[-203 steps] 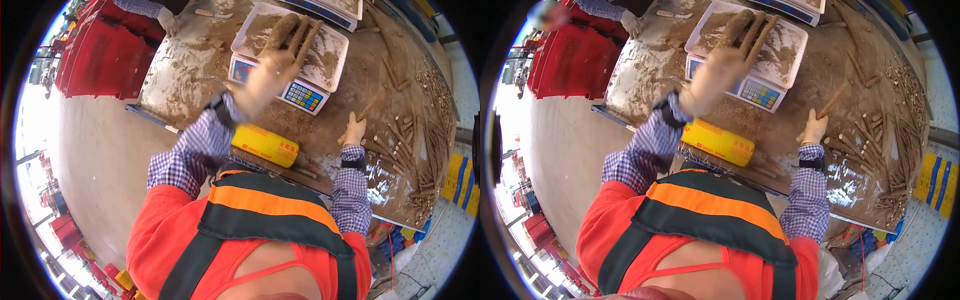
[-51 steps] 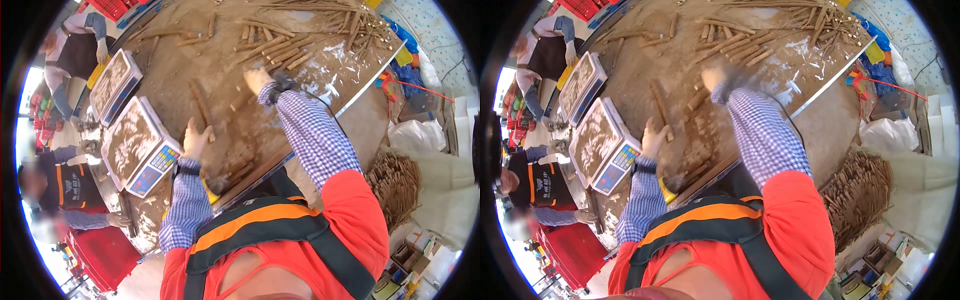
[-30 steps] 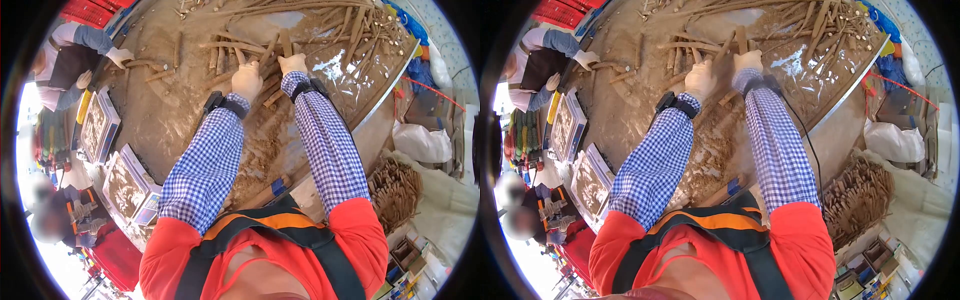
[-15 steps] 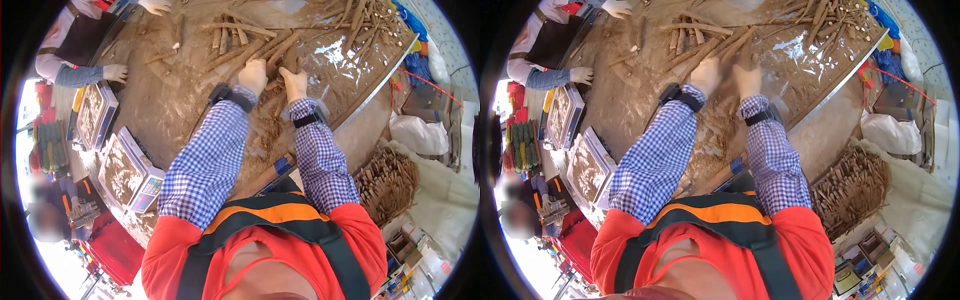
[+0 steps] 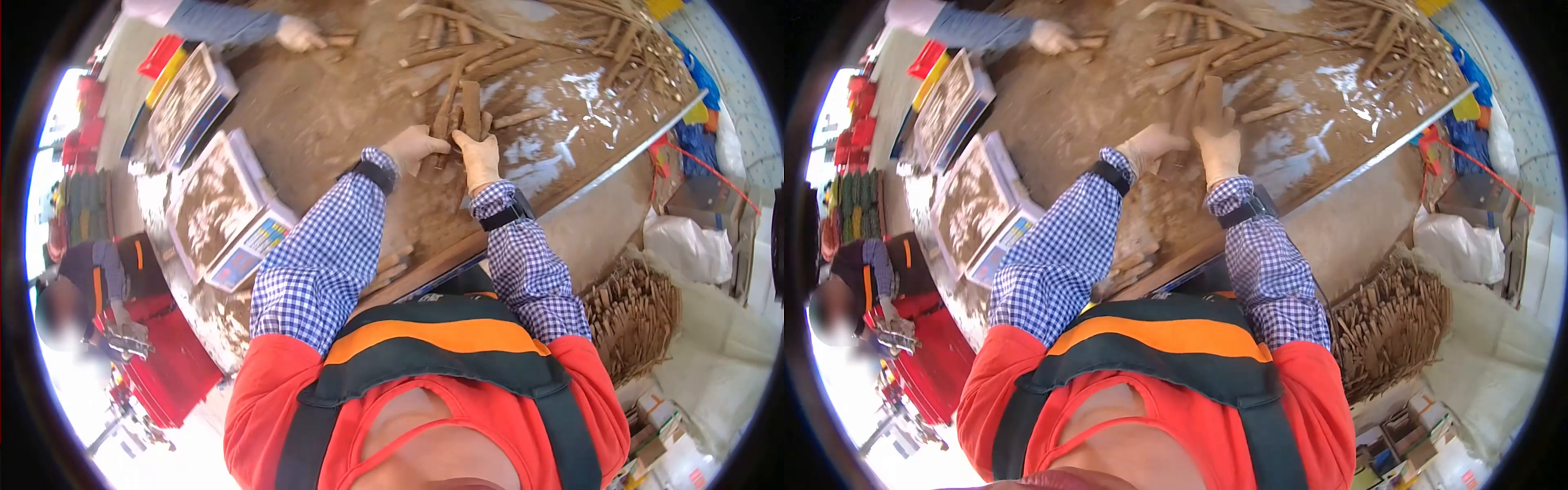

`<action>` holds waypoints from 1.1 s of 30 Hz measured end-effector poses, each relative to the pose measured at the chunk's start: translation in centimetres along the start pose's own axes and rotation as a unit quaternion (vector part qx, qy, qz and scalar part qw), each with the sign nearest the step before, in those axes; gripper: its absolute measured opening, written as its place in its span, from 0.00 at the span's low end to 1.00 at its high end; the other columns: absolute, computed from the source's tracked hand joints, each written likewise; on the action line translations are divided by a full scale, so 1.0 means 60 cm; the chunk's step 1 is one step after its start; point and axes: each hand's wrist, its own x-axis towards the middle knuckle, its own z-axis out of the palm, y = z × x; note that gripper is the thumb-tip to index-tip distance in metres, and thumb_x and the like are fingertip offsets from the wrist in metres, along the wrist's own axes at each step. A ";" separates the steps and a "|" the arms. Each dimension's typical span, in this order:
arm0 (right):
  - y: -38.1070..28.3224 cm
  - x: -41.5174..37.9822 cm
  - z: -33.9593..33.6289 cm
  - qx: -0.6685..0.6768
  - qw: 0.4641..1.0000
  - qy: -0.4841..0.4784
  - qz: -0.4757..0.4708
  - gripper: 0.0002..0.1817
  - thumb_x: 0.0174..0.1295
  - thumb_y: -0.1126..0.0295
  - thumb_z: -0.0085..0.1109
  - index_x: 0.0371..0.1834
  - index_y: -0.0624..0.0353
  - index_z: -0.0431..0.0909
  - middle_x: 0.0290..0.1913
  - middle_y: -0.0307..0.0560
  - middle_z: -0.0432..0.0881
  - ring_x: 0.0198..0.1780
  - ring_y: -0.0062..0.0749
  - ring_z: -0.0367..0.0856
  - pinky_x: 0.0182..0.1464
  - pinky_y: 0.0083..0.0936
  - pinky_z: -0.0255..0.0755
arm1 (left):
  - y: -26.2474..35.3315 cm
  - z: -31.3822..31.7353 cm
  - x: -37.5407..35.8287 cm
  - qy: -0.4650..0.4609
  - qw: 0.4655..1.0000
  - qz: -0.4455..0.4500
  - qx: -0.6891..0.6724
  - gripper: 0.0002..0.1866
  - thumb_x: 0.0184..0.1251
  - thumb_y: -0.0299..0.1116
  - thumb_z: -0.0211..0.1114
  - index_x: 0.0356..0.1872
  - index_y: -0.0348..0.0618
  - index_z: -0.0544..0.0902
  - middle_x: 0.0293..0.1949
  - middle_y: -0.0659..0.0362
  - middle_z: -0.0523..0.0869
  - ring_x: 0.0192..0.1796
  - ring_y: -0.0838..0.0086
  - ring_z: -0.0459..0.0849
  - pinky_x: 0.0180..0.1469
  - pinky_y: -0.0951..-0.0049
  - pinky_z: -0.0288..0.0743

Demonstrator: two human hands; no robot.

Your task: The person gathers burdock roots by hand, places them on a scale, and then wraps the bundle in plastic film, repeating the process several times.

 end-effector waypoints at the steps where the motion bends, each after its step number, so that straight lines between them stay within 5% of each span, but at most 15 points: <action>1: -0.013 -0.033 0.027 0.130 0.989 -0.036 0.060 0.23 0.55 0.67 0.72 0.49 0.67 0.76 0.42 0.46 0.83 0.42 0.32 0.80 0.44 0.28 0.75 | -0.026 -0.016 -0.043 -0.017 0.998 0.017 -0.065 0.13 0.57 0.34 0.68 0.39 0.35 0.85 0.28 0.59 0.85 0.29 0.74 0.82 0.29 0.72 0.74; 6: -0.108 -0.216 0.204 0.117 0.975 -0.157 -0.104 0.21 0.58 0.62 0.70 0.47 0.68 0.77 0.41 0.44 0.82 0.40 0.26 0.78 0.43 0.25 0.73 | -0.112 -0.126 -0.317 0.126 0.965 0.123 -0.194 0.13 0.62 0.39 0.65 0.35 0.38 0.82 0.22 0.60 0.81 0.22 0.78 0.77 0.23 0.78 0.69; 10: -0.150 -0.301 0.430 0.066 0.962 -0.260 -0.047 0.24 0.56 0.57 0.70 0.45 0.68 0.77 0.35 0.42 0.81 0.33 0.27 0.77 0.35 0.27 0.72 | -0.179 -0.250 -0.515 0.264 0.939 0.080 -0.208 0.11 0.63 0.36 0.65 0.38 0.37 0.81 0.24 0.61 0.82 0.22 0.80 0.77 0.22 0.79 0.72; 12: -0.194 -0.357 0.512 0.121 0.940 -0.313 -0.059 0.25 0.54 0.58 0.71 0.43 0.70 0.77 0.34 0.47 0.83 0.34 0.35 0.81 0.38 0.30 0.75 | -0.247 -0.314 -0.549 0.311 0.917 0.095 -0.233 0.14 0.64 0.39 0.66 0.38 0.36 0.80 0.26 0.59 0.83 0.23 0.79 0.78 0.22 0.78 0.72; 14: -0.200 -0.387 0.586 -0.086 0.947 -0.251 -0.178 0.24 0.51 0.61 0.70 0.42 0.73 0.78 0.37 0.57 0.85 0.41 0.46 0.85 0.44 0.33 0.77 | -0.283 -0.355 -0.575 0.361 0.911 0.050 -0.191 0.20 0.59 0.38 0.72 0.45 0.35 0.80 0.26 0.59 0.82 0.17 0.76 0.77 0.16 0.74 0.71; 15: -0.198 -0.417 0.611 -0.137 0.945 -0.180 -0.237 0.23 0.50 0.64 0.69 0.43 0.73 0.79 0.41 0.65 0.85 0.47 0.54 0.84 0.51 0.38 0.76 | -0.291 -0.372 -0.588 0.368 0.926 -0.036 -0.078 0.24 0.60 0.41 0.71 0.49 0.32 0.79 0.30 0.54 0.85 0.24 0.71 0.83 0.21 0.73 0.76; 18: -0.184 -0.445 0.653 -0.136 0.935 -0.181 -0.272 0.25 0.53 0.68 0.62 0.55 0.68 0.74 0.49 0.70 0.80 0.52 0.62 0.80 0.58 0.44 0.72 | -0.316 -0.365 -0.587 0.534 0.842 0.055 0.055 0.34 0.59 0.48 0.72 0.56 0.28 0.76 0.45 0.43 0.84 0.44 0.61 0.86 0.41 0.66 0.82; 19: -0.185 -0.444 0.651 -0.163 0.933 -0.197 -0.252 0.26 0.53 0.69 0.60 0.57 0.67 0.73 0.51 0.71 0.79 0.54 0.63 0.79 0.59 0.44 0.72 | -0.377 -0.391 -0.548 0.595 0.765 -0.020 0.244 0.45 0.58 0.60 0.68 0.62 0.26 0.71 0.60 0.36 0.75 0.62 0.51 0.76 0.61 0.59 0.73; 21: -0.177 -0.422 0.655 -0.176 0.939 -0.186 -0.230 0.26 0.54 0.71 0.56 0.59 0.64 0.72 0.53 0.71 0.77 0.55 0.65 0.77 0.60 0.44 0.72 | -0.375 -0.379 -0.565 0.585 0.776 -0.050 0.232 0.48 0.57 0.64 0.65 0.64 0.26 0.69 0.63 0.36 0.71 0.66 0.48 0.70 0.66 0.58 0.66; 22: -0.178 -0.420 0.649 -0.177 0.927 -0.193 -0.267 0.27 0.58 0.70 0.54 0.64 0.63 0.71 0.54 0.63 0.79 0.56 0.58 0.78 0.62 0.41 0.71 | -0.372 -0.376 -0.572 0.576 0.782 -0.074 0.227 0.52 0.57 0.68 0.63 0.66 0.26 0.67 0.66 0.35 0.67 0.70 0.45 0.64 0.71 0.57 0.59; 26: -0.182 -0.353 0.632 -0.096 0.862 -0.291 -0.404 0.25 0.57 0.65 0.59 0.59 0.62 0.76 0.55 0.60 0.81 0.57 0.49 0.80 0.62 0.35 0.72 | -0.415 -0.419 -0.601 0.576 0.797 0.015 0.183 0.52 0.57 0.73 0.58 0.59 0.24 0.72 0.57 0.31 0.76 0.59 0.44 0.77 0.61 0.55 0.73; 27: -0.204 -0.364 0.604 -0.070 0.903 -0.321 -0.278 0.24 0.57 0.61 0.61 0.57 0.60 0.79 0.51 0.58 0.84 0.53 0.44 0.83 0.59 0.34 0.74 | -0.453 -0.450 -0.599 0.589 0.781 0.107 0.177 0.49 0.59 0.73 0.57 0.54 0.24 0.76 0.48 0.31 0.81 0.51 0.44 0.83 0.53 0.56 0.78; 28: -0.197 -0.333 0.599 -0.085 0.888 -0.347 -0.290 0.23 0.58 0.60 0.62 0.55 0.59 0.80 0.47 0.56 0.86 0.51 0.41 0.84 0.57 0.32 0.75 | -0.456 -0.454 -0.617 0.615 0.764 0.052 0.186 0.46 0.62 0.69 0.57 0.53 0.25 0.77 0.43 0.35 0.84 0.48 0.48 0.85 0.50 0.58 0.79; 30: -0.216 -0.342 0.541 -0.106 0.864 -0.339 -0.356 0.22 0.60 0.61 0.62 0.54 0.64 0.80 0.47 0.54 0.86 0.50 0.39 0.85 0.55 0.29 0.76 | -0.440 -0.460 -0.678 0.592 0.777 0.175 0.125 0.41 0.66 0.66 0.57 0.53 0.27 0.77 0.41 0.40 0.86 0.46 0.52 0.87 0.49 0.61 0.80; 33: -0.217 -0.355 0.448 -0.100 0.875 -0.394 -0.263 0.28 0.63 0.62 0.61 0.64 0.64 0.71 0.43 0.50 0.86 0.40 0.25 0.83 0.43 0.23 0.75 | -0.451 -0.461 -0.727 0.648 0.747 0.123 0.085 0.36 0.70 0.59 0.57 0.58 0.31 0.76 0.49 0.43 0.85 0.51 0.58 0.85 0.51 0.67 0.78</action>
